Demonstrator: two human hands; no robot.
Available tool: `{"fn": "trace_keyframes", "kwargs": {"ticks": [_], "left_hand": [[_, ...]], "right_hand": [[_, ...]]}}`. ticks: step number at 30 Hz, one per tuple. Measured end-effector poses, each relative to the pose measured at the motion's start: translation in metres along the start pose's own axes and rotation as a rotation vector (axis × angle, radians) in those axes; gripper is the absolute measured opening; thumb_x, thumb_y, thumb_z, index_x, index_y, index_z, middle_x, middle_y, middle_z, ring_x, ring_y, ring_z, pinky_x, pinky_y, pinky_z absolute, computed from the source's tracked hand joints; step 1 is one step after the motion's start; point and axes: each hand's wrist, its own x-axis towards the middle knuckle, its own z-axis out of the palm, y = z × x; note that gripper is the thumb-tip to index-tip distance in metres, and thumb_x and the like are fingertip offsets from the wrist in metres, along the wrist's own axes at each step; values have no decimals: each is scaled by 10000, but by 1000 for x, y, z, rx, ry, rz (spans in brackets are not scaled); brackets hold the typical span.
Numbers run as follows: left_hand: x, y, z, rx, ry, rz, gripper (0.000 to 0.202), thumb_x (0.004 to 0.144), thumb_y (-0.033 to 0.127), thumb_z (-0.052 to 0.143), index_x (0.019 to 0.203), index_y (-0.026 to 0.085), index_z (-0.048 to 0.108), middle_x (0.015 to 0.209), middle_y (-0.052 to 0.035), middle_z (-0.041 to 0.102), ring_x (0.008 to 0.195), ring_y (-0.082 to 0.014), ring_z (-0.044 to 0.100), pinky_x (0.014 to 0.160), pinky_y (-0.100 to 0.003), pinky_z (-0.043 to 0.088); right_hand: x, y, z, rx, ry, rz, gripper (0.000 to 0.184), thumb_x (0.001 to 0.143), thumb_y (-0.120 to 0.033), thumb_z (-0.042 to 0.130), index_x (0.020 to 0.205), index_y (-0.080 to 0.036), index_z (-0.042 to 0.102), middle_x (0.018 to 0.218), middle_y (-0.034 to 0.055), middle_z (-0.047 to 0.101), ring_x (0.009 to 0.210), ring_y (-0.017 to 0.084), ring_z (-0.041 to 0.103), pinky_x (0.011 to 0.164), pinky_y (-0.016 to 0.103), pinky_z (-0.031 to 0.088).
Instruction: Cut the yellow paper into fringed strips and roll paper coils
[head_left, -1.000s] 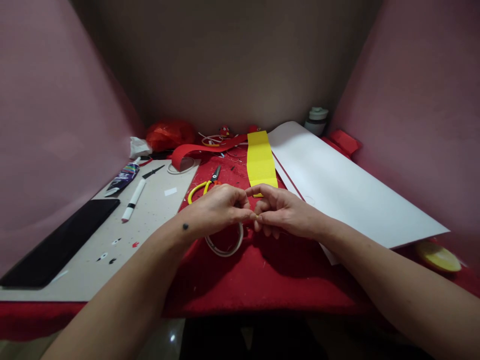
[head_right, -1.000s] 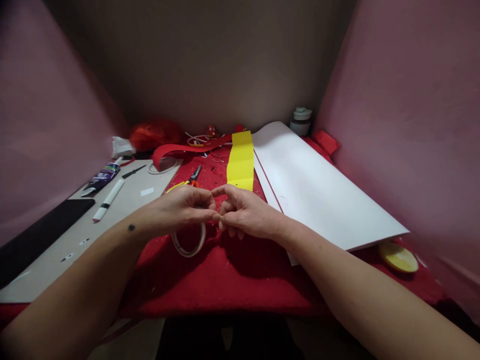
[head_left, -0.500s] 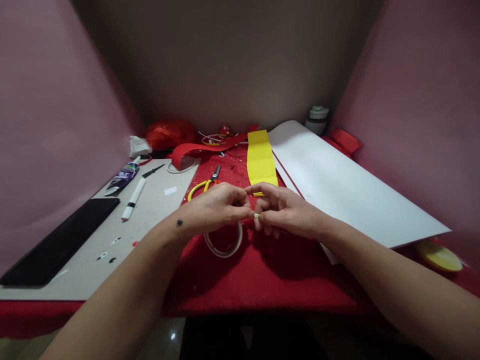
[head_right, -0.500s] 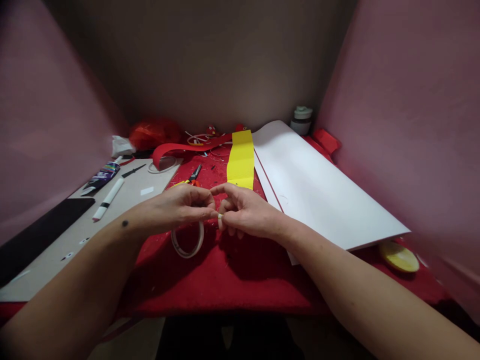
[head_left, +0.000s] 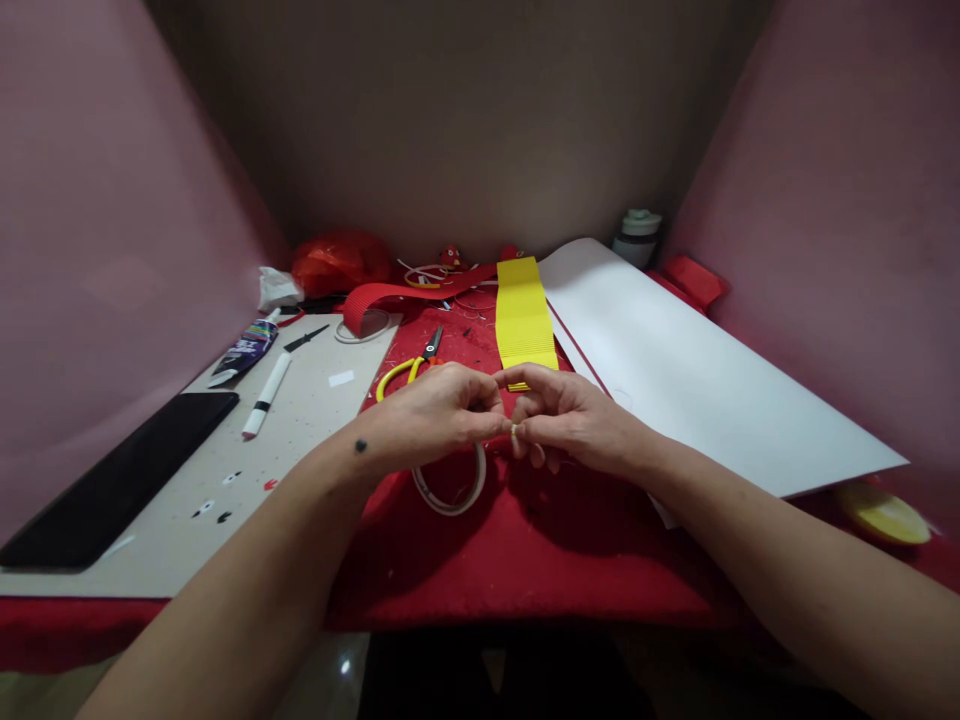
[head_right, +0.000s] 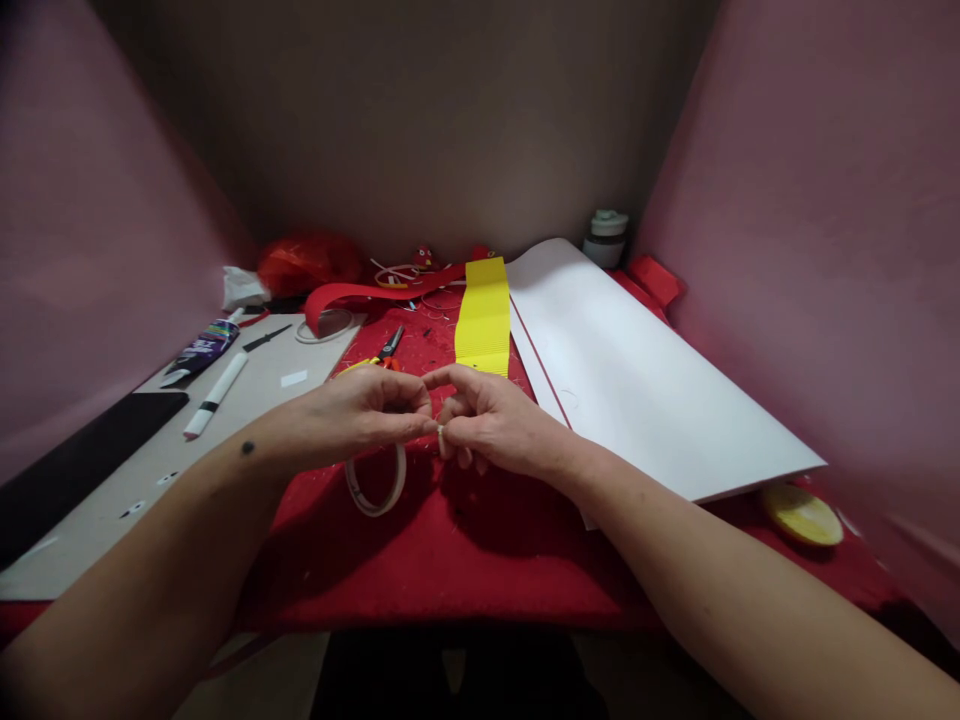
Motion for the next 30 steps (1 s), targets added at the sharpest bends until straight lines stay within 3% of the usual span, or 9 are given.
{"fn": "trace_keyframes", "kwargs": {"ticks": [9,22,30], "left_hand": [[0,-1,0,3,-22,-13,172,763,290,498,672,151,545,580,36,438,524,-74,360,460,-202,260],[1,3,0,-21,-22,-9,183,771,270,510,639,144,530,562,40,411,511,-64,335,456,-206,252],[1,-3,-1,-34,-23,-24,215,787,328,511,793,140,616,668,-1,559,561,-88,461,501,-207,331]], "right_hand": [[0,-1,0,56,-24,0,536,681,-34,445,1194,-192,440,652,-40,613,457,82,496,419,182,405],[2,3,2,35,55,12,557,635,-30,441,1166,-190,494,576,-56,586,423,76,469,366,162,369],[0,-3,1,47,81,40,517,666,-50,457,1167,-179,464,590,-59,584,393,70,460,356,164,371]]}}
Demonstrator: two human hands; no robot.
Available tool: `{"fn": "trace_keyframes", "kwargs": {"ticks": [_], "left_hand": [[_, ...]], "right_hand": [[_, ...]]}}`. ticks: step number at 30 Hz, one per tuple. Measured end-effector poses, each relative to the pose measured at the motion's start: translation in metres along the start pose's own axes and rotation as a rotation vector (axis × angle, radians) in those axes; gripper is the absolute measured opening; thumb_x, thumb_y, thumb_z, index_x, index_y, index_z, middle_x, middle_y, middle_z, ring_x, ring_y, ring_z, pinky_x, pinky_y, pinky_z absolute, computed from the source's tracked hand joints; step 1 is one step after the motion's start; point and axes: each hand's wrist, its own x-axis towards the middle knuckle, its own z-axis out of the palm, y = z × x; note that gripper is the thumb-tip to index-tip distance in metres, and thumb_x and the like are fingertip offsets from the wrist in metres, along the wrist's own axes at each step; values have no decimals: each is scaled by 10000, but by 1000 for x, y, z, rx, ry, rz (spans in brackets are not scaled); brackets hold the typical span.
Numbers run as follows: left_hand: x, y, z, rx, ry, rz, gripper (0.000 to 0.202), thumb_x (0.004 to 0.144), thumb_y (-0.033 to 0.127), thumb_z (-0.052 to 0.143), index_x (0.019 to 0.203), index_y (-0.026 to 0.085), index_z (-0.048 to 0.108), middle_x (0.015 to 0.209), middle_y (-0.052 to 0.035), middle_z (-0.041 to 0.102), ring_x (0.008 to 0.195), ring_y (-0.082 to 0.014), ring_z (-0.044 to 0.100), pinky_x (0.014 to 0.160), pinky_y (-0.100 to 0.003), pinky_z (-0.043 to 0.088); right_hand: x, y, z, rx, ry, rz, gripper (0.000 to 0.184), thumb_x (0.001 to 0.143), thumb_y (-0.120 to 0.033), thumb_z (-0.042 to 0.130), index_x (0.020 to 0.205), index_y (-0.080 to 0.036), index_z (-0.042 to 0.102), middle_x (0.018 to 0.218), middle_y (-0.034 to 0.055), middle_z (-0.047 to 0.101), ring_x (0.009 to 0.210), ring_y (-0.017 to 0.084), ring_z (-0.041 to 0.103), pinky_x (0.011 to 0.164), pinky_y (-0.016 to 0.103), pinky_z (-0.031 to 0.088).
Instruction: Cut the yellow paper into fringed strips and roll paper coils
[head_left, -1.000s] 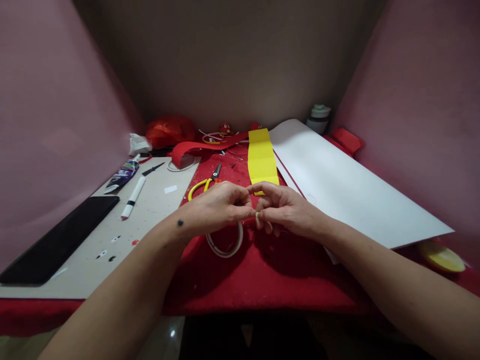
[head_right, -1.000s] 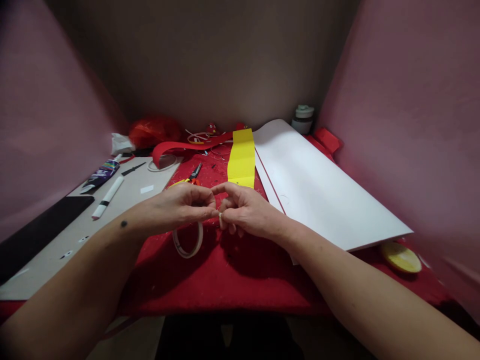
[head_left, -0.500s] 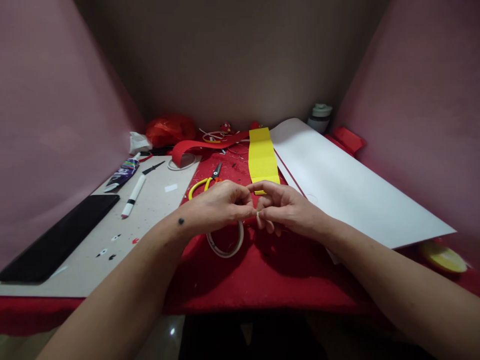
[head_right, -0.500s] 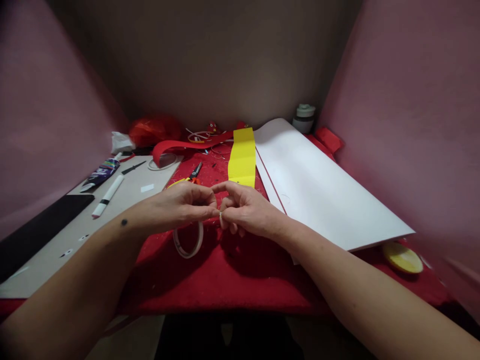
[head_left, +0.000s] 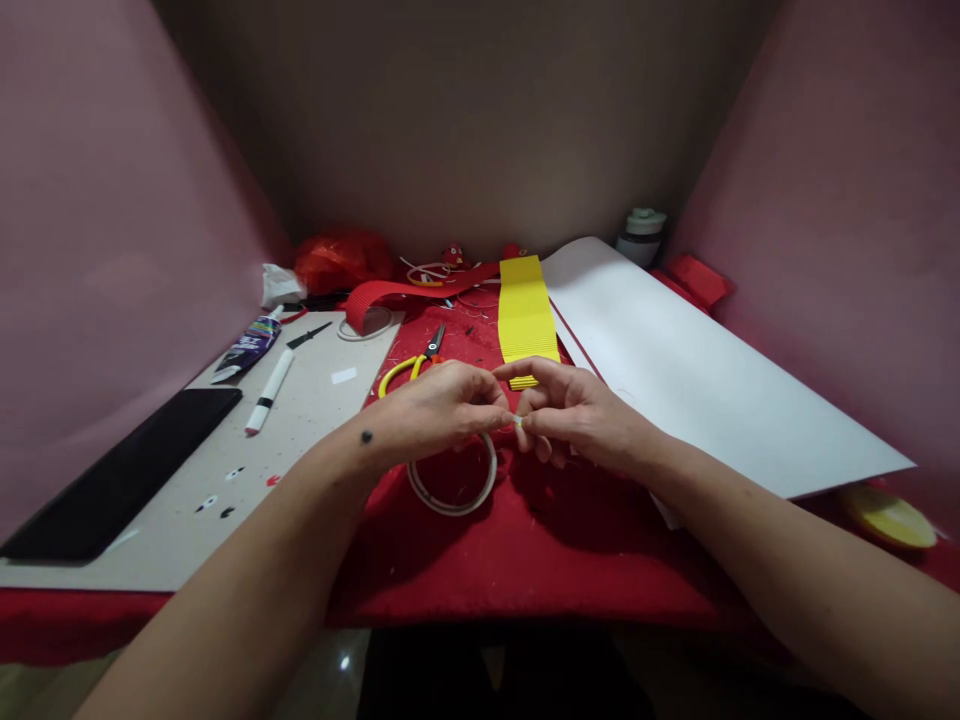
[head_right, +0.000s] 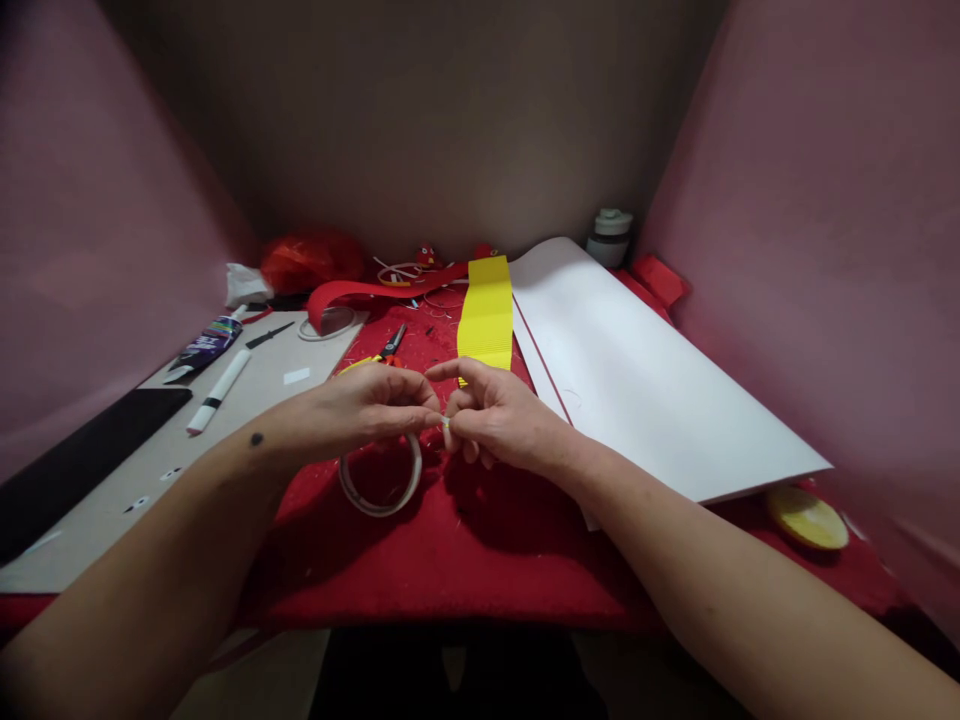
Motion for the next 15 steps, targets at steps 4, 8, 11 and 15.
{"fn": "trace_keyframes", "kwargs": {"ticks": [4,8,11,15], "left_hand": [[3,-4,1,23,28,45,261,792,379,522,839,145,627,716,-17,593,607,-108,515,538,-215,369],[2,-2,-2,47,201,65,337,808,452,500,906,150,611,790,-28,619,675,-130,545,572,-225,393],[-5,0,-14,96,412,56,329,821,439,475,886,150,617,777,-23,620,652,-124,532,565,-225,386],[-17,-12,-30,333,538,-99,262,798,366,486,862,156,628,748,-33,637,636,-141,550,583,-242,391]], "right_hand": [[-1,-2,-1,31,-9,1,458,703,-74,488,1149,-175,461,597,-56,587,388,65,458,356,162,369],[-1,-4,-1,58,-18,20,412,735,-90,510,1135,-179,467,616,-38,603,407,74,486,372,169,385],[0,-1,-3,79,-14,49,389,742,-99,519,1116,-187,465,635,-24,615,430,86,515,373,174,395],[3,7,-7,118,-32,43,367,745,-104,528,1095,-196,464,655,-18,623,430,87,517,362,176,397]]}}
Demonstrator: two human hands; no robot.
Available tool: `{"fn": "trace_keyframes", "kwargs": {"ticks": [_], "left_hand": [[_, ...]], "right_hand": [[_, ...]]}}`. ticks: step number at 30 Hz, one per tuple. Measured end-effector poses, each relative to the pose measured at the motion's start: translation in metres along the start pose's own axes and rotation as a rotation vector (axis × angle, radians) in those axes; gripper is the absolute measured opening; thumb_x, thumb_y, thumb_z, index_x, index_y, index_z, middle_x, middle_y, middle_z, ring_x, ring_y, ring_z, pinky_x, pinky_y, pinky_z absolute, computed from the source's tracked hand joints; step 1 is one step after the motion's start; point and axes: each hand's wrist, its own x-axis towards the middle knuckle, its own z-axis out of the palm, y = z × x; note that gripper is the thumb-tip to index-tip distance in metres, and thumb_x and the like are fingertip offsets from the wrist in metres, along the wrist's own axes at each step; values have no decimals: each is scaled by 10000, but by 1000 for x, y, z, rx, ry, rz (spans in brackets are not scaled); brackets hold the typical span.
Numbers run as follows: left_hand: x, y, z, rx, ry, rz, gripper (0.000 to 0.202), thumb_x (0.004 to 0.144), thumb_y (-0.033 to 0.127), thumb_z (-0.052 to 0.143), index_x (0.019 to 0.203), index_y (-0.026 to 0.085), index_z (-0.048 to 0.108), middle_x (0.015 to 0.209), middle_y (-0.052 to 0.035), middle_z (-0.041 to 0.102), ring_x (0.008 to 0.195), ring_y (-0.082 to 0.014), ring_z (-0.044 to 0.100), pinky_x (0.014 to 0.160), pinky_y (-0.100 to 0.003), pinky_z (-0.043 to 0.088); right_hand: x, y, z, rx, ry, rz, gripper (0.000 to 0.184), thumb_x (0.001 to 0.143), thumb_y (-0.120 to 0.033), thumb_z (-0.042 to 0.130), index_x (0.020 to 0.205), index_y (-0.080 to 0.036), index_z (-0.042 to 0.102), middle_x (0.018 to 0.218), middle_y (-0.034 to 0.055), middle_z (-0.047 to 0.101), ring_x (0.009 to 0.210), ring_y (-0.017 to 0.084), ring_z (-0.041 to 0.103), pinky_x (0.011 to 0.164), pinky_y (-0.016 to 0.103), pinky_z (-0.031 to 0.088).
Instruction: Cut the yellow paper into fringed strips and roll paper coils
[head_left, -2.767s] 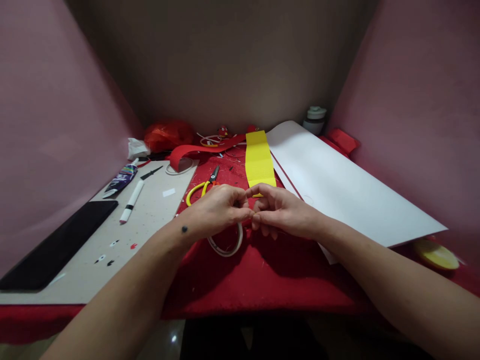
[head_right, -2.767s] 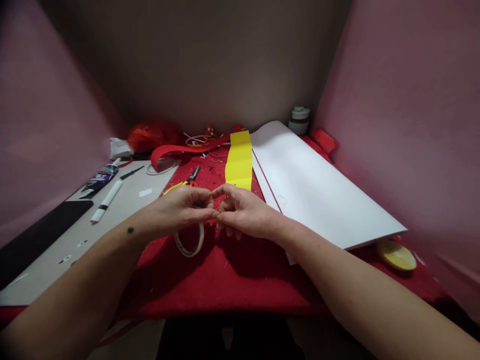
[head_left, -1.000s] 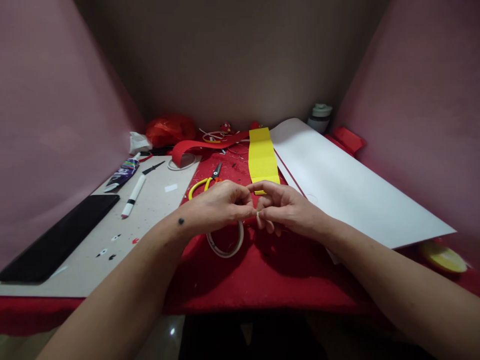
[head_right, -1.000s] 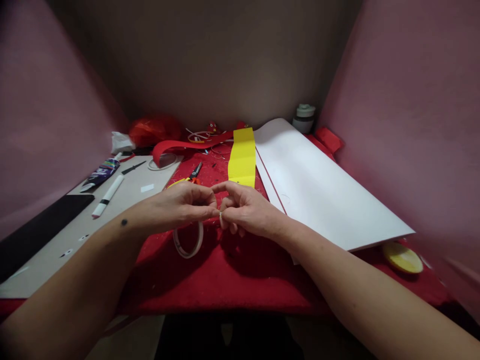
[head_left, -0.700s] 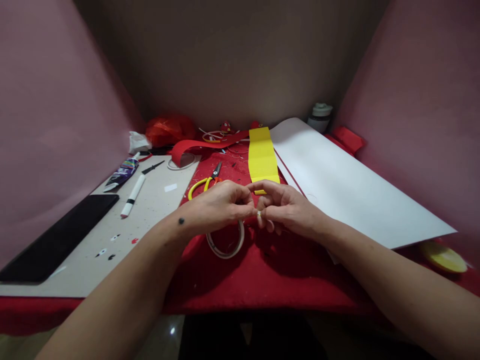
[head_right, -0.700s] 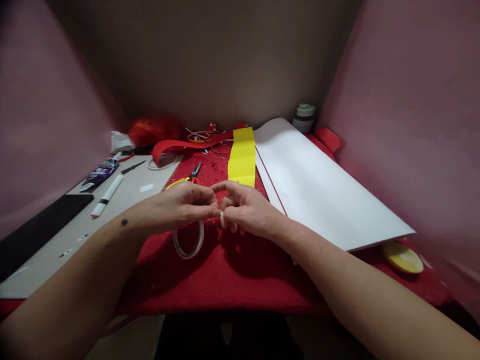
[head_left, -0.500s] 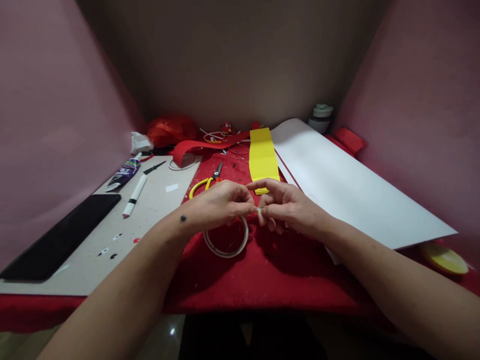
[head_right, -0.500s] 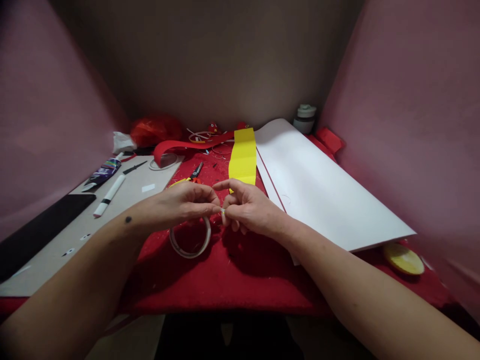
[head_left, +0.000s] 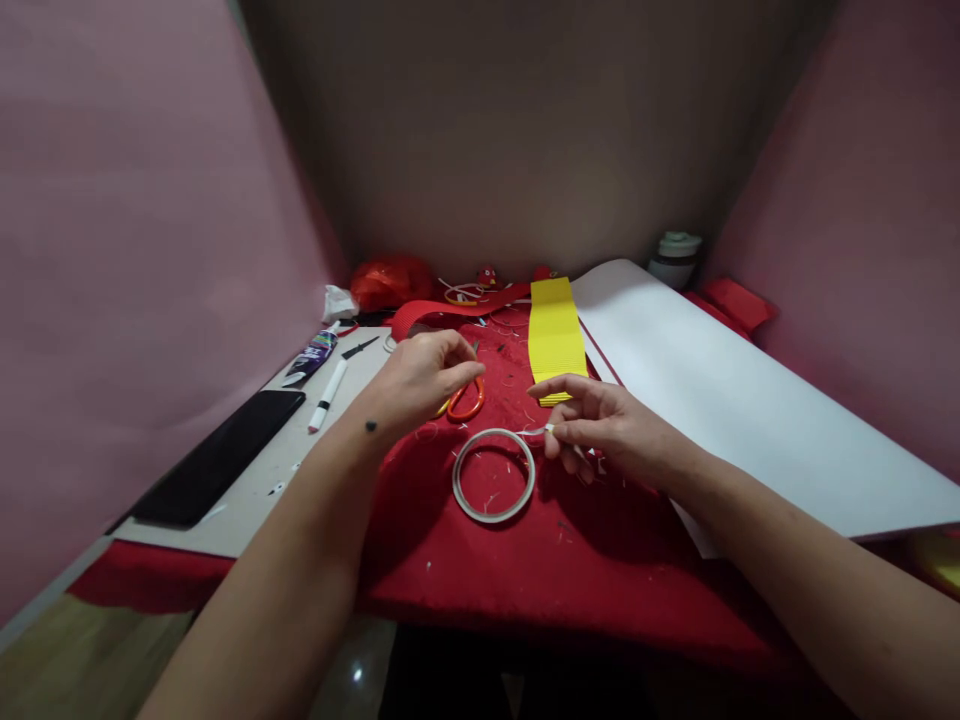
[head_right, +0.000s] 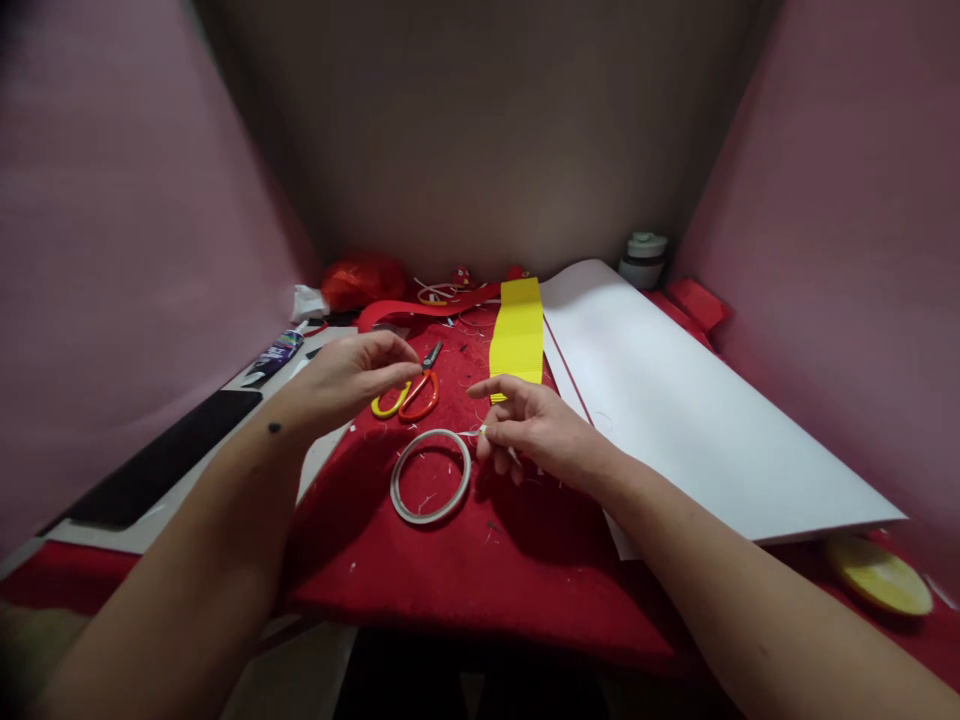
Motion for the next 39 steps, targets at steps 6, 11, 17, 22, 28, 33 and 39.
{"fn": "trace_keyframes", "kwargs": {"ticks": [6,11,17,22,28,33,39], "left_hand": [[3,-27,25,444,-119,-150,268,770,413,487,840,169,574,776,-115,639,708,-238,599,568,-282,354],[11,-35,27,126,-149,-242,161,641,291,589,590,174,490,544,-35,508,549,-160,503,492,-251,262],[-34,-38,3,-851,-343,-264,130,628,235,603,635,142,512,608,2,500,542,-85,436,535,-220,341],[-98,-9,11,-1043,-472,-230,155,650,231,622,741,164,514,643,8,521,559,-94,458,520,-217,361],[-129,17,21,-893,-795,-200,70,745,202,517,756,150,563,702,-15,592,654,-122,543,608,-231,432],[-132,32,35,-976,-883,-304,211,656,142,526,863,148,569,835,-40,644,764,-158,614,692,-285,492],[-128,36,45,-1021,-861,-294,181,640,132,519,812,136,573,782,-43,646,720,-158,617,658,-296,500]], "right_hand": [[0,2,-1,14,-13,-17,368,737,-93,532,1088,-190,478,671,-6,635,454,86,538,386,179,417],[-1,0,-1,59,-24,-27,426,708,-107,570,1116,-178,470,687,5,646,464,99,550,383,199,430],[-2,-2,0,84,-20,-16,458,690,-132,604,1125,-167,464,696,17,653,478,109,565,375,207,431],[-4,-3,-1,83,-47,-25,439,683,-117,581,1102,-177,464,669,0,656,407,87,513,344,189,371],[-5,-5,-7,19,-48,-3,487,646,-101,545,1126,-156,482,626,-3,643,387,89,476,365,217,340],[-5,-9,-8,1,-58,-43,425,639,-106,590,1057,-151,526,596,1,638,543,131,569,551,269,435],[-6,-11,-5,-8,-58,-69,419,656,-177,603,1070,-174,539,527,-21,600,713,212,652,796,391,454]]}}
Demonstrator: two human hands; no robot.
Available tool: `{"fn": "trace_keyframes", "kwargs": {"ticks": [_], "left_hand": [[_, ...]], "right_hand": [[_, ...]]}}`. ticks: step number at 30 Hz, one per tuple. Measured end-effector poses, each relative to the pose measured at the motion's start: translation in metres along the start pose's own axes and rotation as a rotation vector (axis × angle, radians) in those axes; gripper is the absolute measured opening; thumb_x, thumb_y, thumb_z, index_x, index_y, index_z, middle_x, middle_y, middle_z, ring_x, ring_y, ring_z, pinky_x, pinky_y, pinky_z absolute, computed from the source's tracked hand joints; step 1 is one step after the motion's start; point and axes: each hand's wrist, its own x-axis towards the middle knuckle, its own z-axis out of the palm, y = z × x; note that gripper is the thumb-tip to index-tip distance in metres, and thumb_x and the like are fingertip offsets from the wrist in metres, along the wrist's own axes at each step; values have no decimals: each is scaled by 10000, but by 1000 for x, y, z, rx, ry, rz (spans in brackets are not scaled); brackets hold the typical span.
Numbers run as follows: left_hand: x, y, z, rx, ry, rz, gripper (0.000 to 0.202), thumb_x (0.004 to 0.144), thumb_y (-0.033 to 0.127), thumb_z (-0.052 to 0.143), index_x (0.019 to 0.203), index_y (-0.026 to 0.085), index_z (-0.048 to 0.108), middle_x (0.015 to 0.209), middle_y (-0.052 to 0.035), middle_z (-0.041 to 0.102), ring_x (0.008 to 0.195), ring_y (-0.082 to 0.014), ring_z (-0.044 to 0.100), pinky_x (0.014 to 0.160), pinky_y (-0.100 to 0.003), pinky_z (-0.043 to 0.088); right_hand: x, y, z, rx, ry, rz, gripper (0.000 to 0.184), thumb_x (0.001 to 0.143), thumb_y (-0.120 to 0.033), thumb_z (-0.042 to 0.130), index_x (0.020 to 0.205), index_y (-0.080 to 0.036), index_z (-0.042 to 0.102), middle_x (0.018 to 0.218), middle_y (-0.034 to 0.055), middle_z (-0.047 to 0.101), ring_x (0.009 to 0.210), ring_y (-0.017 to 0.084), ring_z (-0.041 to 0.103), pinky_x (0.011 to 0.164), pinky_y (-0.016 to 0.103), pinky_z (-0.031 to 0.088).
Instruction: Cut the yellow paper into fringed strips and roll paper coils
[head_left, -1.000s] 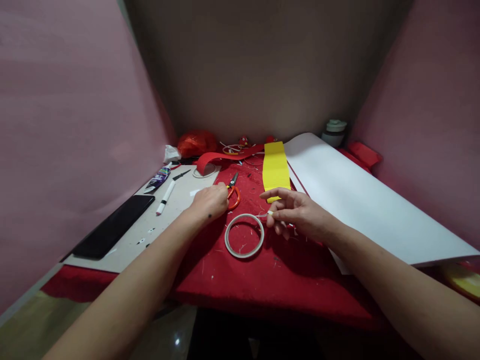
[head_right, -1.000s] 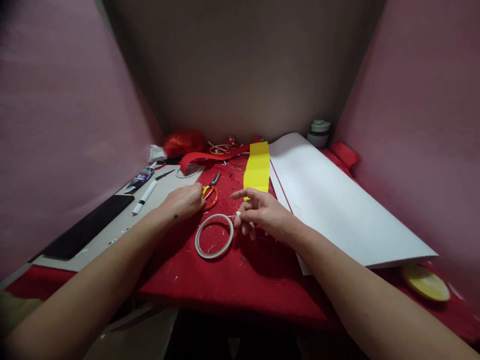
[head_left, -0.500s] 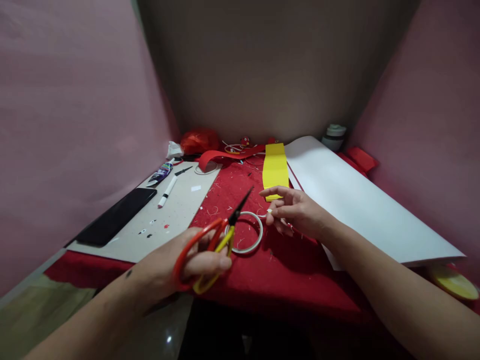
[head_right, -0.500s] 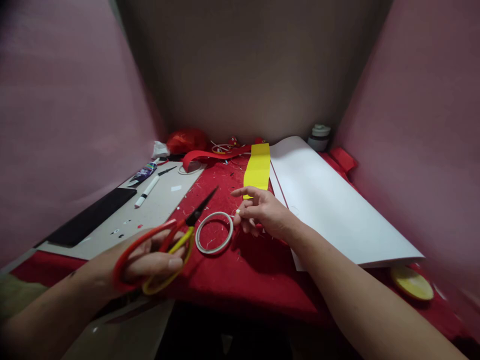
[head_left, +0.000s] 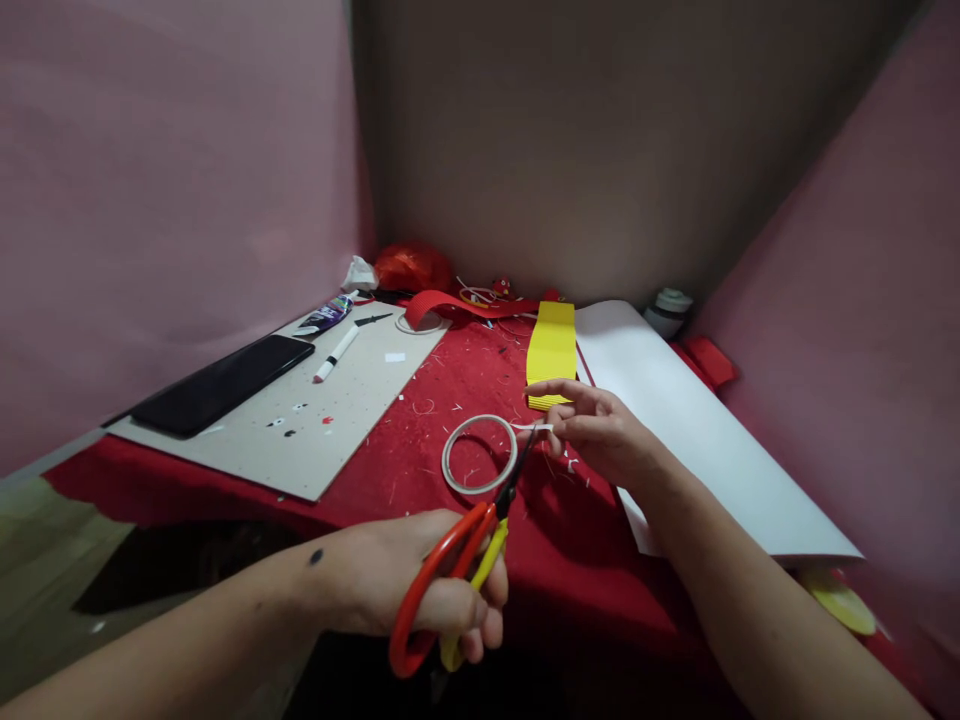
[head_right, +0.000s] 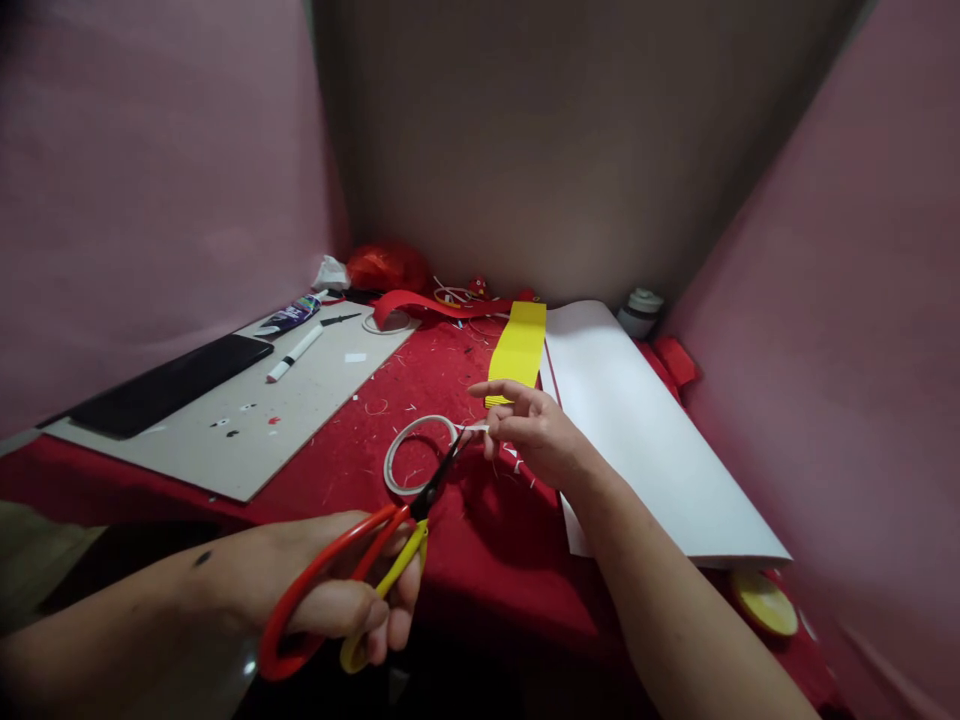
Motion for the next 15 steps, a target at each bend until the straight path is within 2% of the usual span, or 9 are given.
{"fn": "trace_keyframes", "kwargs": {"ticks": [3,8,15], "left_hand": [[0,0,-1,-3,9,12,186,642,136,531,822,137,576,798,-46,649,734,-160,618,669,-296,499],[2,-5,-3,4,14,36,196,658,141,519,844,146,582,818,-47,653,742,-162,621,667,-296,501],[13,-15,-5,10,36,56,183,680,187,534,854,148,579,812,-59,659,698,-165,619,611,-283,497]], "right_hand": [[0,1,0,-5,2,-26,421,661,-174,589,1080,-174,540,540,-19,601,750,219,657,856,414,431],[-1,0,1,6,19,-44,434,660,-152,577,1092,-167,542,546,-26,589,704,198,647,820,392,439],[-1,-3,4,7,19,-41,445,648,-181,582,1091,-176,543,522,-39,564,797,224,666,878,422,433]]}}
